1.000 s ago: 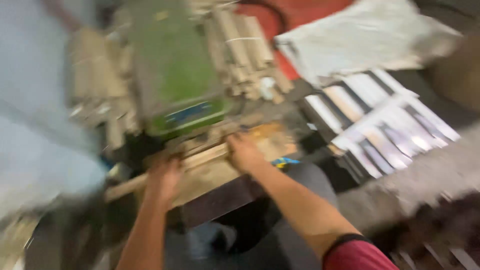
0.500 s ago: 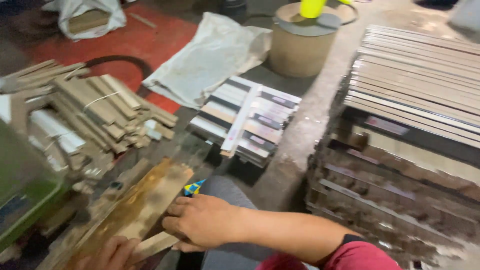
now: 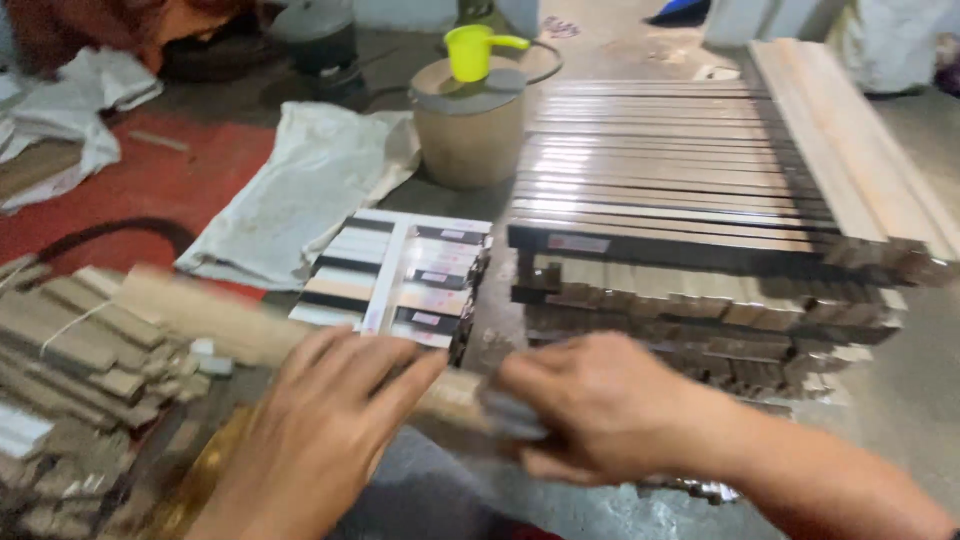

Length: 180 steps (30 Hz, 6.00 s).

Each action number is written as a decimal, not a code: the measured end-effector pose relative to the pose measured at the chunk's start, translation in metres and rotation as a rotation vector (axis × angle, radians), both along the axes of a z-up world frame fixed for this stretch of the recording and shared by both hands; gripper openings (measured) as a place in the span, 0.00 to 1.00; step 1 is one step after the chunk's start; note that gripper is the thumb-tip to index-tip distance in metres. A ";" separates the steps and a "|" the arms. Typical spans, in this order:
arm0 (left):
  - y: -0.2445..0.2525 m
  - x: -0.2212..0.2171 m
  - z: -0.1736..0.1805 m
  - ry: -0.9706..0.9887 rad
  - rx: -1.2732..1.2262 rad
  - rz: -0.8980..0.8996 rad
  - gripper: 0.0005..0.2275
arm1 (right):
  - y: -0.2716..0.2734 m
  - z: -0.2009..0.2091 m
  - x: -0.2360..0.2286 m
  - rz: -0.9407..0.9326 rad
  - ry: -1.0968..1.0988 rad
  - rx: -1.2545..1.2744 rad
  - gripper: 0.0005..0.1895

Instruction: Operating a punch machine to process long white strips and then stacking them.

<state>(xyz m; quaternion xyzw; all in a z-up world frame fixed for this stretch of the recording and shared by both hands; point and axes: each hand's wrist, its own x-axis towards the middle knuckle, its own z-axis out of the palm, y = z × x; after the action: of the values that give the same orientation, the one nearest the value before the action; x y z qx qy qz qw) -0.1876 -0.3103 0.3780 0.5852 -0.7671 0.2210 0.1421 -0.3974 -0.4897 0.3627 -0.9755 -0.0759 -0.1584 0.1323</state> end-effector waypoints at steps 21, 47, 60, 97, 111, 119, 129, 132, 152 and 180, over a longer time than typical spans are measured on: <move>-0.273 -0.089 -0.096 0.285 -0.157 -0.009 0.23 | -0.218 0.056 -0.068 -1.328 0.224 -0.139 0.26; -0.281 -0.100 -0.050 0.391 0.068 0.114 0.26 | -0.200 0.068 -0.046 -1.429 0.487 -0.195 0.27; -0.279 -0.101 -0.052 0.408 0.134 0.156 0.29 | -0.196 0.065 -0.036 -1.529 0.460 -0.015 0.24; -0.088 0.209 -0.379 1.648 0.123 1.354 0.35 | -0.025 -0.327 0.321 -0.786 0.334 1.480 0.24; -0.108 0.196 -0.354 1.629 0.078 1.427 0.22 | -0.007 -0.300 0.333 -0.717 0.292 1.279 0.22; -0.113 0.197 -0.356 1.628 0.040 1.456 0.18 | 0.008 -0.276 0.336 -0.839 0.264 1.607 0.25; -0.105 0.176 -0.326 1.818 -0.163 1.240 0.13 | -0.019 -0.331 0.347 -0.867 0.184 1.689 0.34; -0.091 0.173 -0.327 1.835 -0.253 1.171 0.13 | -0.017 -0.331 0.347 -0.840 0.142 1.704 0.28; 0.161 0.061 -0.264 1.888 -0.733 1.101 0.15 | 0.123 -0.275 0.289 -0.288 0.064 1.579 0.08; 0.391 0.115 -0.335 1.423 -0.890 1.941 0.21 | 0.177 -0.372 0.462 -0.311 0.265 0.719 0.17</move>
<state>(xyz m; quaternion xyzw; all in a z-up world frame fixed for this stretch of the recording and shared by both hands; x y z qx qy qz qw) -0.0728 0.0810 0.0427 0.7926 0.3559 0.1098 0.4828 0.0650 -0.3124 -0.0097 -0.8788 0.1503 -0.0662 0.4480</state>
